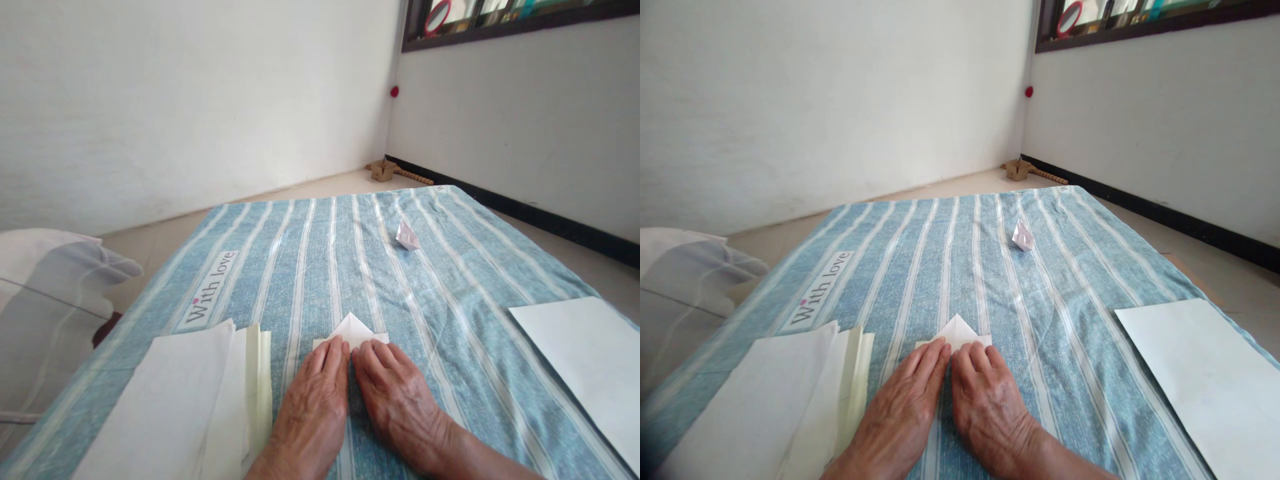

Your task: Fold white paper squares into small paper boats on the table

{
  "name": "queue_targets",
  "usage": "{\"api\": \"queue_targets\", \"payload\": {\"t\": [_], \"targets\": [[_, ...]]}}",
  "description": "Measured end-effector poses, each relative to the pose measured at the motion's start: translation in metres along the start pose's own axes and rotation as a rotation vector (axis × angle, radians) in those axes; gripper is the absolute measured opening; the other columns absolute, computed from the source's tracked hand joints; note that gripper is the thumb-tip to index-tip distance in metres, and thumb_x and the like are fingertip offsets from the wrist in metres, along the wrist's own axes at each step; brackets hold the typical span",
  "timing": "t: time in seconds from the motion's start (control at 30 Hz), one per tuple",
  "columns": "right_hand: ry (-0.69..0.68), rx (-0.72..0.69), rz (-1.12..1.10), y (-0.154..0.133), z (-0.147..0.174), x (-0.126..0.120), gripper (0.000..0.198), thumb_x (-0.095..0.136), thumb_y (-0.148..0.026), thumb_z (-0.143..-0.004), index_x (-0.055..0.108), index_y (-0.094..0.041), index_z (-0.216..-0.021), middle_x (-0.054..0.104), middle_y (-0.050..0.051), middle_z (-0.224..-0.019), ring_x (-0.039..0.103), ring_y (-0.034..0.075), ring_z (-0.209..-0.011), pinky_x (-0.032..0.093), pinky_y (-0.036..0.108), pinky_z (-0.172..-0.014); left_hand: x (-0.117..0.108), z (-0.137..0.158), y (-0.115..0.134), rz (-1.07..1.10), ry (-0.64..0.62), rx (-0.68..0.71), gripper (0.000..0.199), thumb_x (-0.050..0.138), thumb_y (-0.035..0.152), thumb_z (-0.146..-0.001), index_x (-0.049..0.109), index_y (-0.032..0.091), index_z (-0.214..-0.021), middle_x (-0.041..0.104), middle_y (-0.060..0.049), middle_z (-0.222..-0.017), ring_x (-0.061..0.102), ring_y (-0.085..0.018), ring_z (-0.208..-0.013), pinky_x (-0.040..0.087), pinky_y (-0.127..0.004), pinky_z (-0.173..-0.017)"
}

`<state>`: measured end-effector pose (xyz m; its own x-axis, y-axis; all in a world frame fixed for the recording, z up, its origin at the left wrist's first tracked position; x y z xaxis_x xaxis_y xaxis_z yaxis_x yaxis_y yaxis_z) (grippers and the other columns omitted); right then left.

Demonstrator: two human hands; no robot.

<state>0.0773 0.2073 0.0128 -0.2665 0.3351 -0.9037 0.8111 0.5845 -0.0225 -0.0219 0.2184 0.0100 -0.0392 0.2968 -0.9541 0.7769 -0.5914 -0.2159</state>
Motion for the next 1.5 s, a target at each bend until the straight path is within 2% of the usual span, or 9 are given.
{"api": "queue_targets", "payload": {"t": [0.13, 0.37, 0.6, 0.83, 1.13, 1.23, 1.37, 1.43, 1.5], "targets": [[0.015, -0.001, 0.036, -0.003, -0.001, 0.001, 0.024, 0.05, -0.003, -0.08, 0.065, -0.008, -0.097, 0.058, 0.013, -0.09, 0.051, 0.027, -0.083, 0.05, 0.041, -0.072, 0.001, 0.007, -0.003, -0.044, -0.009, 0.005, 0.055, 0.033, -0.009, -0.078, 0.057, 0.006, -0.125, 0.059, -0.017, -0.13, 0.057, -0.027, -0.119, 0.052, -0.041, -0.096], [0.068, 0.056, 0.082, 0.002, 0.005, 0.001, 0.018, 0.051, -0.005, -0.082, 0.062, -0.015, -0.073, 0.057, 0.011, -0.08, 0.051, 0.025, -0.076, 0.046, 0.039, -0.065, -0.005, 0.009, -0.009, -0.081, -0.151, -0.009, 0.064, 0.028, -0.011, -0.076, 0.055, 0.011, -0.13, 0.052, -0.013, -0.14, 0.052, -0.024, -0.126, 0.05, -0.043, -0.098], [0.085, 0.224, 0.125, 0.016, 0.019, -0.007, 0.012, 0.053, -0.016, -0.087, 0.064, -0.016, -0.081, 0.06, 0.01, -0.083, 0.053, 0.027, -0.082, 0.044, 0.044, -0.074, -0.003, 0.011, -0.015, -0.021, -0.191, -0.122, 0.057, 0.028, -0.005, -0.082, 0.053, 0.011, -0.131, 0.048, -0.016, -0.143, 0.048, -0.025, -0.13, 0.047, -0.043, -0.1], [0.101, 0.291, 0.134, 0.017, 0.02, -0.009, 0.014, 0.05, -0.016, -0.089, 0.063, -0.015, -0.083, 0.061, 0.01, -0.082, 0.054, 0.026, -0.083, 0.043, 0.04, -0.073, -0.009, 0.017, -0.022, 0.019, -0.262, -0.263, 0.061, 0.025, -0.006, -0.083, 0.05, 0.013, -0.136, 0.042, -0.015, -0.147, 0.04, -0.025, -0.136, 0.041, -0.05, -0.104], [0.062, 0.37, 0.124, 0.02, 0.024, -0.015, 0.016, 0.05, -0.018, -0.089, 0.062, -0.015, -0.079, 0.06, 0.01, -0.08, 0.056, 0.028, -0.08, 0.045, 0.042, -0.07, -0.02, 0.022, -0.027, 0.018, -0.196, -0.333, 0.06, 0.025, -0.01, -0.083, 0.053, 0.008, -0.132, 0.047, -0.018, -0.143, 0.043, -0.026, -0.133, 0.042, -0.048, -0.104], [0.109, 0.367, 0.096, 0.02, 0.028, -0.012, 0.016, 0.049, -0.015, -0.089, 0.064, -0.013, -0.087, 0.063, 0.012, -0.087, 0.058, 0.028, -0.085, 0.047, 0.043, -0.073, -0.023, 0.024, -0.028, 0.039, -0.171, -0.289, 0.061, 0.027, -0.011, -0.082, 0.053, 0.013, -0.133, 0.049, -0.015, -0.142, 0.044, -0.024, -0.133, 0.041, -0.046, -0.104], [0.215, 0.2, 0.066, -0.002, 0.021, -0.004, 0.033, 0.049, -0.01, -0.088, 0.057, -0.01, -0.12, 0.061, 0.017, -0.121, 0.052, 0.031, -0.115, 0.041, 0.05, -0.096, -0.023, 0.024, -0.025, 0.016, -0.152, -0.309, 0.057, 0.029, -0.009, -0.084, 0.054, 0.012, -0.131, 0.051, -0.017, -0.141, 0.044, -0.026, -0.133, 0.04, -0.05, -0.104], [0.179, 0.143, 0.017, -0.016, 0.011, 0.002, 0.035, 0.05, -0.012, -0.088, 0.056, -0.014, -0.123, 0.061, 0.015, -0.122, 0.052, 0.029, -0.118, 0.04, 0.05, -0.1, -0.021, 0.023, -0.023, 0.013, -0.142, -0.32, 0.055, 0.03, -0.007, -0.085, 0.054, 0.011, -0.131, 0.05, -0.018, -0.141, 0.044, -0.028, -0.133, 0.04, -0.051, -0.103], [0.087, 0.186, -0.032, -0.024, 0.001, 0.006, 0.038, 0.053, -0.019, -0.09, 0.053, -0.015, -0.127, 0.059, 0.015, -0.127, 0.051, 0.029, -0.121, 0.039, 0.05, -0.102, -0.019, 0.021, -0.023, 0.029, -0.171, -0.324, 0.054, 0.031, -0.006, -0.085, 0.052, 0.011, -0.132, 0.049, -0.019, -0.142, 0.043, -0.028, -0.133, 0.039, -0.052, -0.104]]}}
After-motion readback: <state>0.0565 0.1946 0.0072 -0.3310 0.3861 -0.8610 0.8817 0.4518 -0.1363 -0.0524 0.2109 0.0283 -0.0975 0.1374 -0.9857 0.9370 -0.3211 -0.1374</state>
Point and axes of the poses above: each hand's wrist, its own z-axis away from the middle knuckle, its own x-axis out of the palm, y = z × x, the point moved 5 cm from there along -z, towards the middle knuckle
